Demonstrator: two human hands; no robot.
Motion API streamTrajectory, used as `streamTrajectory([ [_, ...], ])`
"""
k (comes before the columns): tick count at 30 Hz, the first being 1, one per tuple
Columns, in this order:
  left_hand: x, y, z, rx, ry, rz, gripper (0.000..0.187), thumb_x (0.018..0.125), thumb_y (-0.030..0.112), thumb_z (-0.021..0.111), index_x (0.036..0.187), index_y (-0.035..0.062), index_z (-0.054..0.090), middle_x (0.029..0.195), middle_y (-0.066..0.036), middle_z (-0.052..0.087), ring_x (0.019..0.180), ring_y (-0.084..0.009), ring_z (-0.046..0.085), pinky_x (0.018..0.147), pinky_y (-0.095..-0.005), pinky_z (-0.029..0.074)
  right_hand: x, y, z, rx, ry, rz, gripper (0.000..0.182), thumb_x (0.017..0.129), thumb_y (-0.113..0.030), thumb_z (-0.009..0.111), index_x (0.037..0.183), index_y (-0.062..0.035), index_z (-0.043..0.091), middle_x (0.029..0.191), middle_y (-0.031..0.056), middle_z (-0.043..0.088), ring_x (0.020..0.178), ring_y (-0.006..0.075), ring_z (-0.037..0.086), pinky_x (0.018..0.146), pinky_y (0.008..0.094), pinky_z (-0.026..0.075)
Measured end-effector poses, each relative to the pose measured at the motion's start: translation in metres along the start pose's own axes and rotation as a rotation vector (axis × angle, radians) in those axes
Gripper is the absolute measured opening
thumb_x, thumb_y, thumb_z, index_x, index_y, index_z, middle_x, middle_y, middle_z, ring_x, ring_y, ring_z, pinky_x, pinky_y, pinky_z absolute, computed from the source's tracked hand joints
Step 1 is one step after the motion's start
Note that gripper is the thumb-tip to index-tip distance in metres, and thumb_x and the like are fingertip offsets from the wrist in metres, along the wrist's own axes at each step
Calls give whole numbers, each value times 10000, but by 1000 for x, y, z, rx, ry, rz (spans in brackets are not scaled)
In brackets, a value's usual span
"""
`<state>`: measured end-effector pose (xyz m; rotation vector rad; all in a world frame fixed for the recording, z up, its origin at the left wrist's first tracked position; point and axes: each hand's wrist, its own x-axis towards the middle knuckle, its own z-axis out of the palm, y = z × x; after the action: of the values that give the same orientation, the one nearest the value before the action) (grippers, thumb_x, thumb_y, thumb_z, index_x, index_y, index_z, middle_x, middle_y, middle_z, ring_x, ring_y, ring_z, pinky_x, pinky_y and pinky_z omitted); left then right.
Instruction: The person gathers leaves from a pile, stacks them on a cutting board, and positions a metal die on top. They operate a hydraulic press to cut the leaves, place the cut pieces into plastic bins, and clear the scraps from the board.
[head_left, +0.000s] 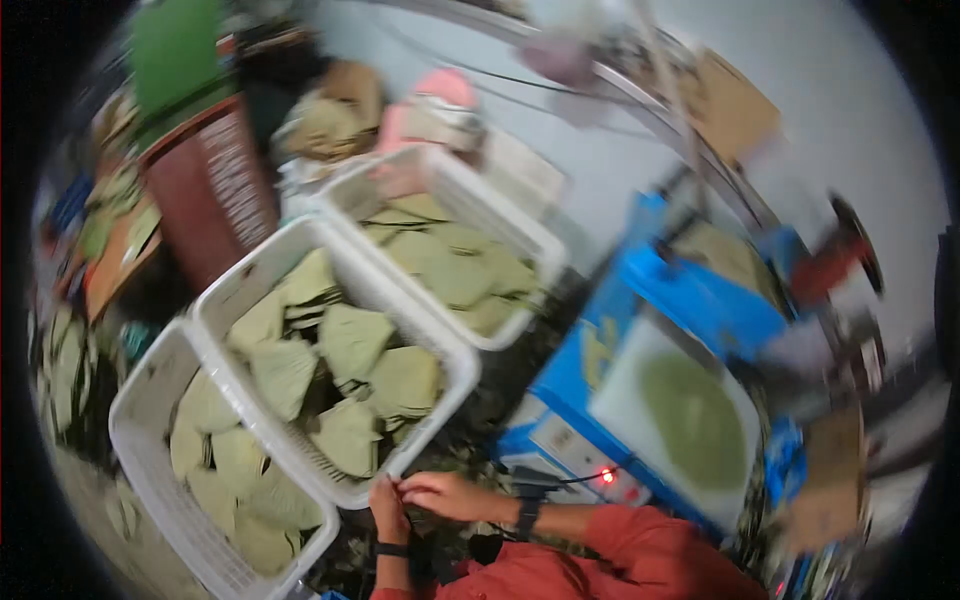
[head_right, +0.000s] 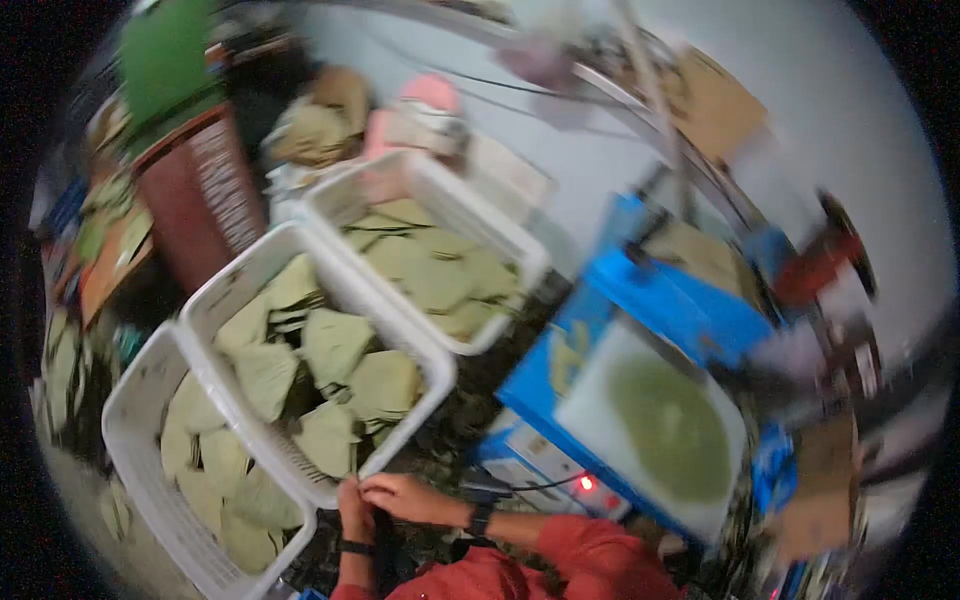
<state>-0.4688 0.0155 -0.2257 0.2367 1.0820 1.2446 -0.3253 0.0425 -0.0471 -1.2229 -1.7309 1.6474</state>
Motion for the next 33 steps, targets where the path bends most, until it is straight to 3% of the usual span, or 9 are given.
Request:
streamTrajectory([
  [3,-16,59,140,79,-260,39,171,913,177,526,984,24,556,757,-16,531,697,-120,509,652,-249,435,-153,11,-72,-65,590,22,214,863,-91,562,1060,-16,595,1001,95,629,930,174,589,820,322,474],
  [4,-29,65,186,168,-393,143,174,912,173,538,995,21,557,777,-22,536,715,-118,510,673,-243,432,-211,17,-95,-567,721,-101,226,839,-41,568,1062,-14,586,1026,95,612,975,201,572,843,321,458],
  [5,-33,61,222,288,-489,174,231,925,185,516,1051,-7,544,884,-47,561,817,-136,538,763,-262,436,-266,12,-109,-286,913,121,261,814,-50,588,1070,-5,573,1063,106,586,1025,230,548,885,335,431],
  [8,-46,26,316,712,-784,532,316,939,174,495,1159,-52,516,1099,-99,580,1035,-175,541,922,-289,410,-439,87,-136,-718,1420,383,446,868,-187,561,1260,-14,440,1258,193,466,1179,319,428,974,420,362],
  [10,-43,-11,350,766,-801,578,376,909,157,528,1207,-69,490,1162,-157,581,1083,-211,542,945,-305,396,-507,103,-139,-604,1638,574,522,895,-252,538,1328,-16,370,1336,217,384,1256,366,335,1016,448,314],
  [22,-44,-52,352,1045,-883,469,433,948,170,459,1326,-34,404,1361,-165,432,1281,-238,360,1068,-336,238,-564,123,-148,-507,1749,805,603,910,-354,481,1377,-11,314,1414,210,309,1326,363,255,1075,469,223],
  [26,-45,-50,354,1061,-918,503,440,964,144,437,1357,-36,350,1388,-135,390,1250,-196,388,1047,-306,288,-566,136,-148,-845,1682,999,600,924,-389,453,1366,-2,333,1404,219,320,1309,366,290,1053,477,272],
  [29,-54,-49,353,1100,-868,516,420,948,156,450,1319,-38,407,1386,-186,399,1327,-245,311,1112,-364,91,-577,144,-156,-687,1708,1078,604,932,-426,421,1351,4,360,1390,232,335,1288,374,325,1027,470,318],
  [33,-49,-51,352,1067,-866,501,413,946,136,449,1315,-44,407,1378,-189,410,1328,-245,313,1113,-369,95,-576,154,-154,-806,1711,1123,604,934,-446,401,1338,2,384,1380,239,347,1268,385,349,998,467,357],
])
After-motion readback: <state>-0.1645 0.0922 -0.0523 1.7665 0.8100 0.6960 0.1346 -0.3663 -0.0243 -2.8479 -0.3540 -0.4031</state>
